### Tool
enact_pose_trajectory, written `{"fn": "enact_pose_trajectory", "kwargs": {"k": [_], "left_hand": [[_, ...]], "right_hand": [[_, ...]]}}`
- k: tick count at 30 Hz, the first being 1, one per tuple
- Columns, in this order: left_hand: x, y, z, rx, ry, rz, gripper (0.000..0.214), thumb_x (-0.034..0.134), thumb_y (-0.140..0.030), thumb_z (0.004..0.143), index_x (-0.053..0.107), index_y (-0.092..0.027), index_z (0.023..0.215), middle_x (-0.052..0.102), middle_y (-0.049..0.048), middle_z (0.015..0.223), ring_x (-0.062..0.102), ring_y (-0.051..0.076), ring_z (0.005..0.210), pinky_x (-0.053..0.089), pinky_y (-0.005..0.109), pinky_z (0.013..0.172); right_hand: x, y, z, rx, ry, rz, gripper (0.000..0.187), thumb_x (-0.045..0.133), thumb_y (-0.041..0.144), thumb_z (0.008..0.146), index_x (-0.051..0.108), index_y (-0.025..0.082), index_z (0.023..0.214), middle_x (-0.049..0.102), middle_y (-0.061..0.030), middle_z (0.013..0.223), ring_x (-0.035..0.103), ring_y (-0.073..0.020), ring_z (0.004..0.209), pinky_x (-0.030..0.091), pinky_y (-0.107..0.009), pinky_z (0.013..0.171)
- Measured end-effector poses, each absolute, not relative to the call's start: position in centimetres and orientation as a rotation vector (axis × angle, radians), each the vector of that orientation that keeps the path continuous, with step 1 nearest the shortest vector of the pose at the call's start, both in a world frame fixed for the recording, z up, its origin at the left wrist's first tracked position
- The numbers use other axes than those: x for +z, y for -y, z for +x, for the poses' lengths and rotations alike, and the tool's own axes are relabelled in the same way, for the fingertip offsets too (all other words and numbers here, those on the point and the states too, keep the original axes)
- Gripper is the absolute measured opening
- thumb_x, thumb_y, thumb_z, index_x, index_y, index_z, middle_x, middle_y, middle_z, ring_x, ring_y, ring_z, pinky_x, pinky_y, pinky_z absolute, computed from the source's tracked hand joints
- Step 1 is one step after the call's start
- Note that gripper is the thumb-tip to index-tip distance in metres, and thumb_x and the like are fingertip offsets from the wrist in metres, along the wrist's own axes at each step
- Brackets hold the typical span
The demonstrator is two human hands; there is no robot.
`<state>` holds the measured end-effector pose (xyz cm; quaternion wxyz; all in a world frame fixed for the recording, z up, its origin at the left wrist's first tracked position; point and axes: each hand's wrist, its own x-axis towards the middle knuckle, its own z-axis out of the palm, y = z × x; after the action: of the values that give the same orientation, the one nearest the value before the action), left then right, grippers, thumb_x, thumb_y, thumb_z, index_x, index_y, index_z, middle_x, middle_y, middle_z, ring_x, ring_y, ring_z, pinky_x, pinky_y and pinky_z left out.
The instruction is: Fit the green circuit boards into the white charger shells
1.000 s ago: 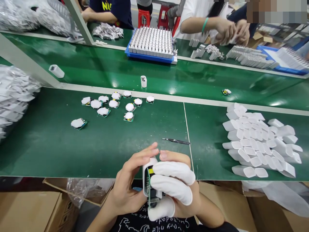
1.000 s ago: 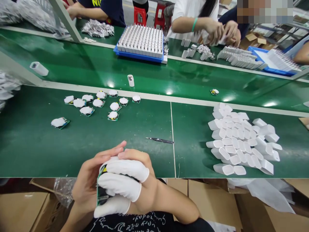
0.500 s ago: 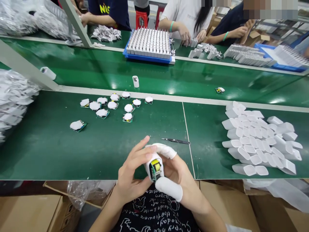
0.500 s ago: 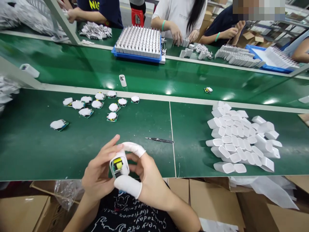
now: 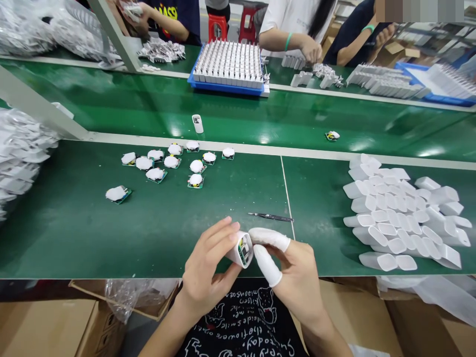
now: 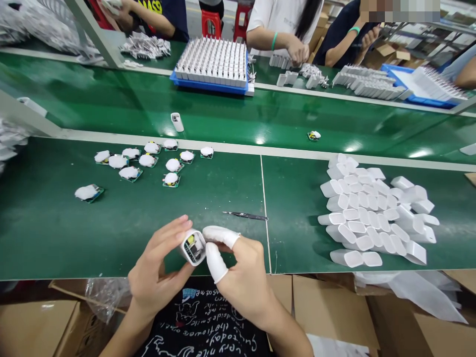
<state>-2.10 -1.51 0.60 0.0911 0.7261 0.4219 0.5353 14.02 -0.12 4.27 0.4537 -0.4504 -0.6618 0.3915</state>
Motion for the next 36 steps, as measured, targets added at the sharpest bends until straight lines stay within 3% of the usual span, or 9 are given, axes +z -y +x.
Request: {"fn": "enact_pose_trajectory", "kwargs": {"k": [5,12,16,21,28,33,36], "left_hand": [[0.9,1.7,-1.7,1.525,-1.276,2.265,0.054,0.063,0.006,0.076,0.051,-0.010,0.126,0.067,0.0138,0.118,0.057,0.023,0.125,0.057,0.039,0.097],[0.9,2.1,-1.5,1.458,-1.319,2.306,0.049,0.061,0.002,0.081,0.052,-0.013,0.127,0.069,0.0124,0.116,0.062,0.026,0.119,0.061,0.042,0.091],[0.9,2.1,-1.7,1.400,-1.262,2.340,0.049,0.065,0.002,0.079,0.053,-0.009,0.126,0.069,0.0147,0.115,0.061,0.027,0.120,0.060,0.043,0.092],[1.1,1.8,-2.0,1.398,-1.225,2.315,0.051,0.067,0.001,0.078,0.052,-0.009,0.126,0.069,0.0146,0.116,0.060,0.026,0.121,0.059,0.041,0.095],[1.1,1.3,-2.3,1.396,-1.193,2.186,0.054,0.066,-0.001,0.079,0.051,-0.017,0.128,0.068,0.0093,0.117,0.061,0.022,0.121,0.059,0.041,0.096],[0.8,1.1,-2.2,1.379,-1.169,2.348,0.050,0.065,0.002,0.078,0.054,-0.011,0.125,0.070,0.0131,0.113,0.063,0.026,0.118,0.061,0.042,0.092],[0.8,0.9,-1.8,1.390,-1.209,2.300,0.046,0.066,-0.003,0.081,0.054,-0.014,0.124,0.071,0.0119,0.112,0.065,0.026,0.115,0.062,0.042,0.089]], "right_hand": [[4.7,-0.3,13.7,0.966,1.697,-1.166,0.023,0.052,0.007,0.081,0.071,0.019,0.086,0.077,-0.0003,0.082,0.070,-0.0097,0.063,0.060,-0.018,0.063],[4.7,-0.3,14.0,0.890,1.788,-1.266,0.018,0.051,0.008,0.082,0.065,0.016,0.075,0.069,0.0014,0.065,0.065,-0.0080,0.053,0.055,-0.016,0.056],[4.8,-0.6,14.5,0.891,1.852,-1.261,0.019,0.051,0.010,0.083,0.066,0.017,0.074,0.067,0.0021,0.062,0.061,-0.0077,0.049,0.052,-0.017,0.051],[5.1,-1.4,14.6,1.040,1.776,-1.217,0.018,0.054,0.012,0.082,0.068,0.018,0.071,0.067,0.0027,0.061,0.060,-0.0072,0.049,0.051,-0.016,0.050],[5.8,-2.8,16.0,1.451,1.798,-1.136,0.012,0.059,0.013,0.083,0.070,0.017,0.083,0.073,0.0003,0.073,0.067,-0.0106,0.061,0.055,-0.019,0.057],[6.3,-3.7,16.6,1.344,2.096,-1.185,0.015,0.055,0.013,0.085,0.067,0.018,0.079,0.068,0.0025,0.066,0.059,-0.0095,0.053,0.050,-0.020,0.052],[6.5,-3.5,16.8,1.299,2.134,-1.117,0.021,0.050,0.011,0.088,0.070,0.019,0.087,0.071,0.0020,0.071,0.060,-0.0098,0.056,0.051,-0.021,0.055]]}}
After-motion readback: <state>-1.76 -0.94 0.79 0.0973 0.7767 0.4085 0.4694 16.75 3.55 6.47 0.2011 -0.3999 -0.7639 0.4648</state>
